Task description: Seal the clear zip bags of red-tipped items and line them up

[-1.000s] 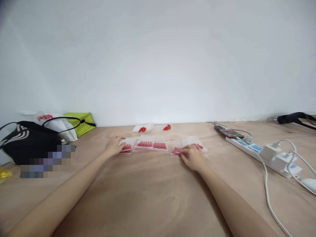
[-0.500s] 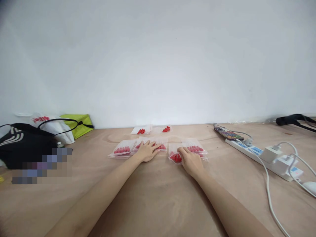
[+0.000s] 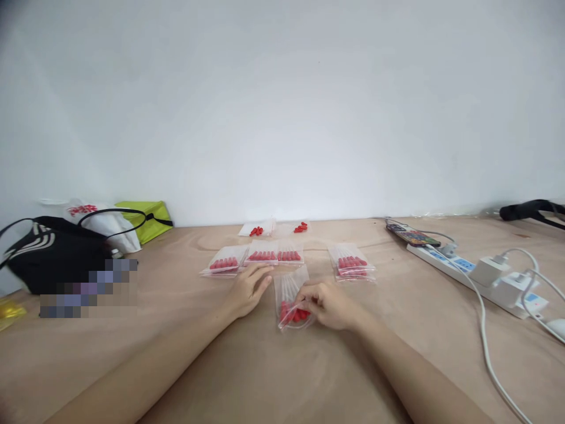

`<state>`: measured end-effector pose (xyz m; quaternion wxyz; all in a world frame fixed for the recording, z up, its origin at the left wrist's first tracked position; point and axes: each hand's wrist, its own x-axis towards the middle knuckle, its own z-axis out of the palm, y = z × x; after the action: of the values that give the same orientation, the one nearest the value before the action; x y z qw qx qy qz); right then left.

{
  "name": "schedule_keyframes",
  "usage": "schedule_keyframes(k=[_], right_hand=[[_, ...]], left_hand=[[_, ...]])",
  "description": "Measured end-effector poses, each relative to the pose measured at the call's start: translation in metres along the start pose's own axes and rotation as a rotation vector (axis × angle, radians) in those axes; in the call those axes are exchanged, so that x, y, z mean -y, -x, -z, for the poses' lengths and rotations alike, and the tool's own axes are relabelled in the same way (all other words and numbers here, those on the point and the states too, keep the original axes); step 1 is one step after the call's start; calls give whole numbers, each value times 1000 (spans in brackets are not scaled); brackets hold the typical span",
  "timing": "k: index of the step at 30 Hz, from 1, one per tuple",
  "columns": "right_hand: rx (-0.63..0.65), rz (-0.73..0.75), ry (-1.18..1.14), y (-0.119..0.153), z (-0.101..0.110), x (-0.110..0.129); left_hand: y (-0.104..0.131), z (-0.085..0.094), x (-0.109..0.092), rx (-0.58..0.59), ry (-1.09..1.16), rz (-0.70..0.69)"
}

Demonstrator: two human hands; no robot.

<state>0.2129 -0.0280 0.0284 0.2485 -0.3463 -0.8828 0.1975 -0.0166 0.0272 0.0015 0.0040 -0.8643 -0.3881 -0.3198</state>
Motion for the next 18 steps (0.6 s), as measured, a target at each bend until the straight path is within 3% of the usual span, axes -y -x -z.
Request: schedule_keyframes(k=[6,11,14,18], right_hand=[[-43,-34,128,3,-1,9],[34,1,133,22,4,4],[-38,44,169,31,-6,-6],[-193,255,499,35,-17,-16]], left_hand=[[37,27,-26,121,242,-208],[36,18,-34,142,238,-430],[31,13,-34,118,150,-554],[27,13,-36,157,103,-608]])
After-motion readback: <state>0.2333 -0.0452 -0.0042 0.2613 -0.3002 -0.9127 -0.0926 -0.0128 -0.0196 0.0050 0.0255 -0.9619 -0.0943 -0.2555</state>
